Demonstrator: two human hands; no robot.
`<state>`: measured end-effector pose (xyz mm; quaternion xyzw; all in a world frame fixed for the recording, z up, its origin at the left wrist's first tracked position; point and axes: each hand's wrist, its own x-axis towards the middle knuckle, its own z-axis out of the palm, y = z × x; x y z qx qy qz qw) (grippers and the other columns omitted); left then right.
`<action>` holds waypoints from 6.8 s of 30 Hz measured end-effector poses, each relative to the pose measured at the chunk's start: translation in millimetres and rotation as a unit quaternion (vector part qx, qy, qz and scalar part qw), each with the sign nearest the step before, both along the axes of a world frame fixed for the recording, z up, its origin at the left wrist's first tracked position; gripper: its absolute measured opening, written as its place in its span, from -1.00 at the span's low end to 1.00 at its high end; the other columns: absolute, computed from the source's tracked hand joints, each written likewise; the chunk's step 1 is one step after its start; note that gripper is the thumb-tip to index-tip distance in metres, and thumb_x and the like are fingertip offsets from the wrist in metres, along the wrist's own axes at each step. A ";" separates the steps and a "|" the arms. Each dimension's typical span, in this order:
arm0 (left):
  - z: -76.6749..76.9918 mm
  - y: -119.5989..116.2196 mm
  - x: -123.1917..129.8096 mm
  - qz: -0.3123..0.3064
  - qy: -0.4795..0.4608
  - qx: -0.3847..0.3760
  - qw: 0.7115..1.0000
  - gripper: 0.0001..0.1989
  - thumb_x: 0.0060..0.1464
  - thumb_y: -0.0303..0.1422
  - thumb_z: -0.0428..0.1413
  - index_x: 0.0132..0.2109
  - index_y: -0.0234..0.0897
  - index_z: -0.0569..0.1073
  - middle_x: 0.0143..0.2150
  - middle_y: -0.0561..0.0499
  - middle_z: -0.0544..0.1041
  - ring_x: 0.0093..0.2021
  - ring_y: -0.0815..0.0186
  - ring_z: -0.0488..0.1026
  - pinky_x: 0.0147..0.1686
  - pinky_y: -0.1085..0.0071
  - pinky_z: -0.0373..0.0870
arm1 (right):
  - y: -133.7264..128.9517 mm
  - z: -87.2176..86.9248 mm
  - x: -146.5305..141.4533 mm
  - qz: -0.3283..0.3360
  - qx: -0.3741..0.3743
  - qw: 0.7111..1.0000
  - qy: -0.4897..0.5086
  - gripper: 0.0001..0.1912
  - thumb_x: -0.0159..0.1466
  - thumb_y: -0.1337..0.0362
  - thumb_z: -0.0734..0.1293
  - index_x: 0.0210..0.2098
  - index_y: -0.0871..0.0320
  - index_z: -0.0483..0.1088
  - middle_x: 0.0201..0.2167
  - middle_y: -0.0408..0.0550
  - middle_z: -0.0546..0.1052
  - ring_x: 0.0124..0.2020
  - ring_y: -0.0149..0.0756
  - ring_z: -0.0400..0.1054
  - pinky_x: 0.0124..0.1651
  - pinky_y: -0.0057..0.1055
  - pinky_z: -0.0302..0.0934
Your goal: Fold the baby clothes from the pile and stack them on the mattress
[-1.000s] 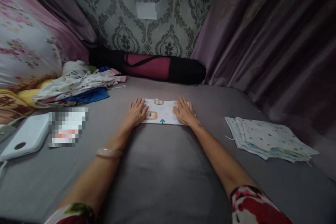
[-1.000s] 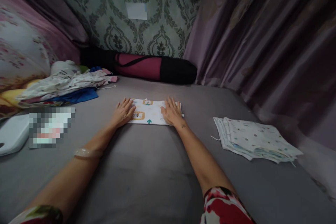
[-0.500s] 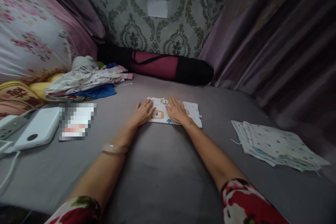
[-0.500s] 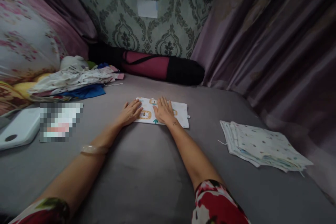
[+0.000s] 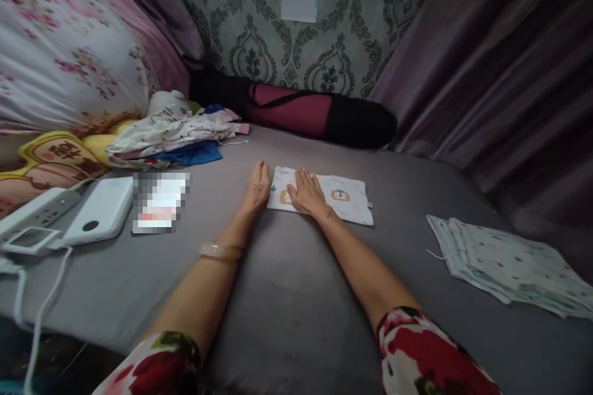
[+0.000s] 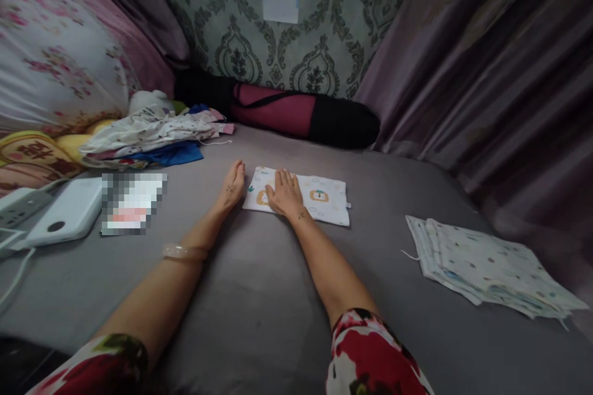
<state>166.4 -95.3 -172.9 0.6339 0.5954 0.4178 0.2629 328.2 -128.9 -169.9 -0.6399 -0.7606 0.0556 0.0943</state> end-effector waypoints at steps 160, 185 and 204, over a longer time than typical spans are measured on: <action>26.7 -110.4 -32.3 -0.386 0.341 0.160 0.842 -0.62 0.05 -0.48 -0.01 -0.01 -0.12 0.50 -0.05 -0.09 0.52 -0.02 0.14 0.36 -0.01 0.18 0.29 | -191.3 33.2 178.7 0.125 0.003 0.990 0.070 -0.49 0.18 0.54 0.14 0.05 0.07 0.38 0.02 0.05 0.43 0.05 -0.18 0.29 0.07 -0.23 0.19; 11.4 -86.6 82.5 -0.274 0.447 0.040 0.851 -0.41 0.30 -0.10 -0.25 0.36 -0.27 0.11 0.41 -0.10 0.07 0.40 0.01 -0.05 0.30 -0.07 -0.12 | -98.4 10.4 82.1 0.021 -0.026 0.999 -0.008 -0.39 0.35 0.23 0.02 0.35 0.32 0.03 0.38 0.06 0.03 0.40 -0.13 -0.17 0.38 -0.11 -0.37; 5.8 -79.6 55.6 -0.216 0.475 0.081 0.849 -0.30 0.30 -0.02 -0.35 0.31 -0.47 0.18 0.36 -0.29 0.13 0.38 0.04 0.02 0.33 0.04 -0.18 | -106.4 8.2 112.2 -0.036 -0.005 0.999 -0.003 -0.36 0.40 0.14 -0.05 0.31 0.46 0.07 0.36 0.24 0.07 0.38 -0.09 -0.11 0.37 -0.16 -0.24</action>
